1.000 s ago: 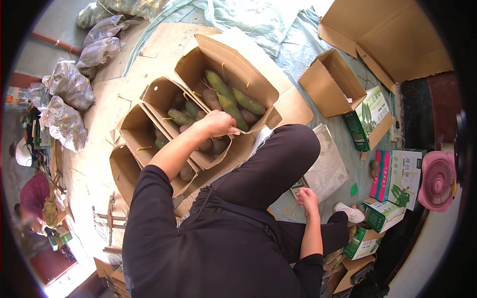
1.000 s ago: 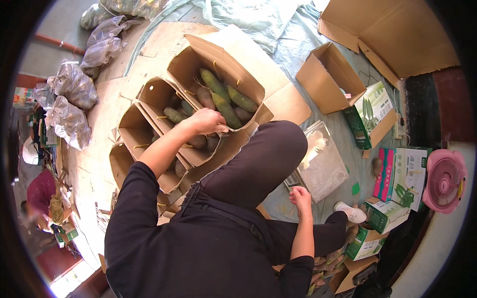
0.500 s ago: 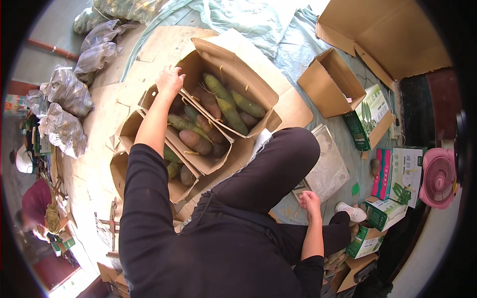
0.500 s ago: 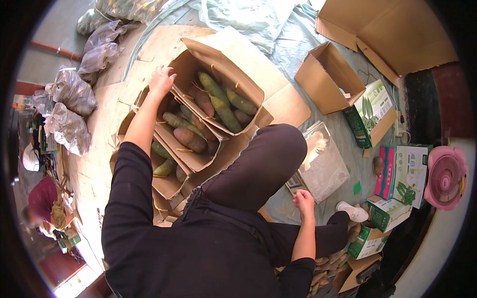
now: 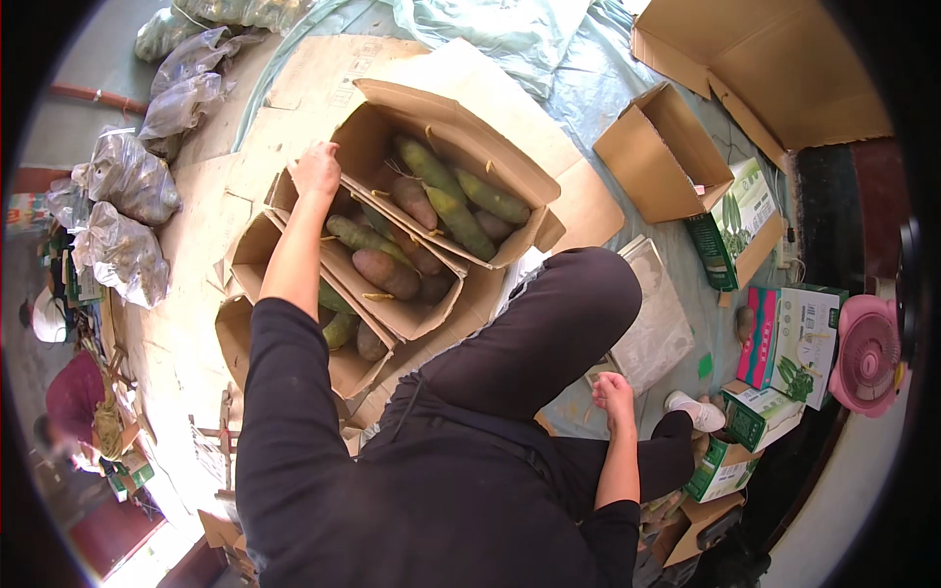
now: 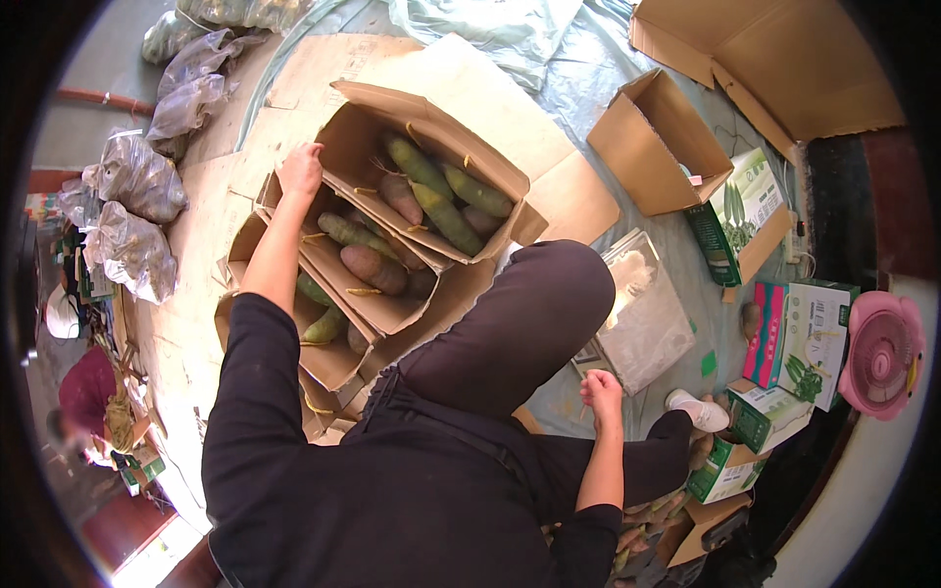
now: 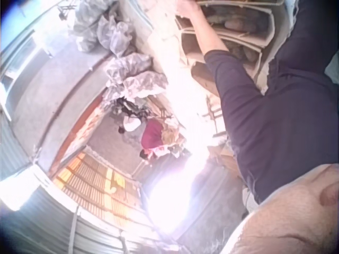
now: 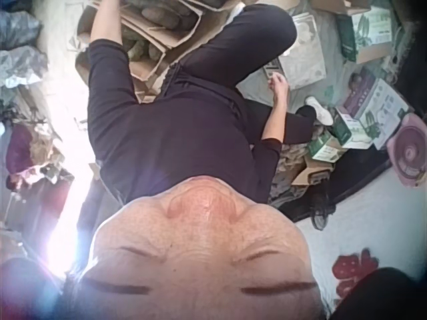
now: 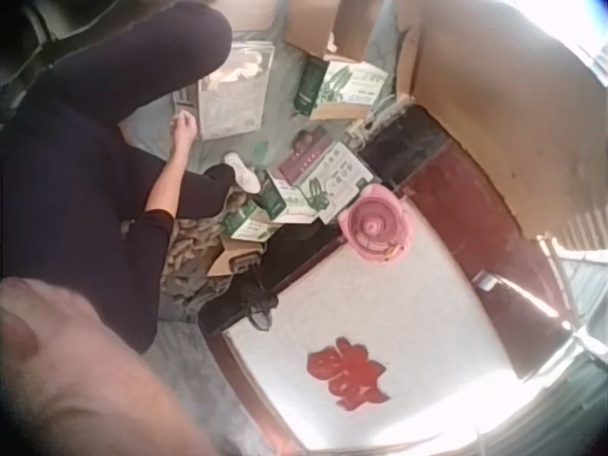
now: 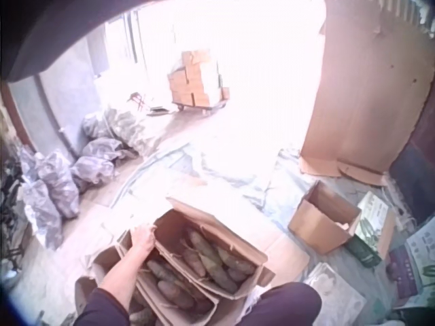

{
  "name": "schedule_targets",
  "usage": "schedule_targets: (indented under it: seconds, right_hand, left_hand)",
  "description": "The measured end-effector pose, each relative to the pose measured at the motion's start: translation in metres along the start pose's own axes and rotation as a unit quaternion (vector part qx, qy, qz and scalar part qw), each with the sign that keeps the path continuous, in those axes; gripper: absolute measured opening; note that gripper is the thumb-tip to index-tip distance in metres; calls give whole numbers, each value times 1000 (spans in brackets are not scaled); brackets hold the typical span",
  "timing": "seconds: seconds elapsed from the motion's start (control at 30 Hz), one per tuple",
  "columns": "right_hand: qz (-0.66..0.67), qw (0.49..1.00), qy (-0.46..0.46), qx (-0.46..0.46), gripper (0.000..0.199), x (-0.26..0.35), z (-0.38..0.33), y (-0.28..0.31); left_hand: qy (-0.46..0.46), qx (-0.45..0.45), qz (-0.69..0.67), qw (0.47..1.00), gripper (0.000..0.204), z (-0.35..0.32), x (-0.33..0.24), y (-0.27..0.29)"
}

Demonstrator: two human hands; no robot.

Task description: Picking up cucumbers or squash from a pile, placing them into a cardboard box, and weighing the filled box on a digital scale.

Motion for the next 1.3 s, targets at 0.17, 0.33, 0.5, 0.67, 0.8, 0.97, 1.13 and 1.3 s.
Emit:
schedule_targets:
  seconds: [0.17,0.33,0.5,0.67,0.8,0.97,1.13,1.3]
  right_hand:
    - [0,1000,-7,-1,15,-2,0,3]
    - [10,1000,-6,2,15,0,0,-1]
    - [29,999,-2,17,16,-1,6,-9]
    - [14,1000,20,-7,15,-1,10,-6]
    - [-7,999,36,-13,16,-2,6,-1]
    - [3,998,53,-32,16,-6,9,5]
    - [11,995,92,-31,16,-3,14,2]
    - [20,995,100,-17,18,6,8,0]
  left_hand:
    - [20,0,1,1000,24,-6,1,1]
    - [35,-56,33,997,26,-12,-37,19]
    - [-232,-33,-53,971,35,-83,-148,48]
    - [-364,125,-133,913,33,-166,-254,52]
    - [-382,226,38,895,16,-179,-281,24]
    - [-394,264,82,877,14,-186,-259,2]
    - [-391,210,47,895,16,-196,-248,-3]
    - [-372,223,-1,901,24,-192,-245,-14]
Point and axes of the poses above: each hand's wrist, its own z-axis towards the middle knuckle, its own y-axis out of the back of the hand, x = y × z, the point moved 5 cm from there along z, towards the middle knuckle, and after that the axes turned 1 degree about y, right-handed, at the moved point
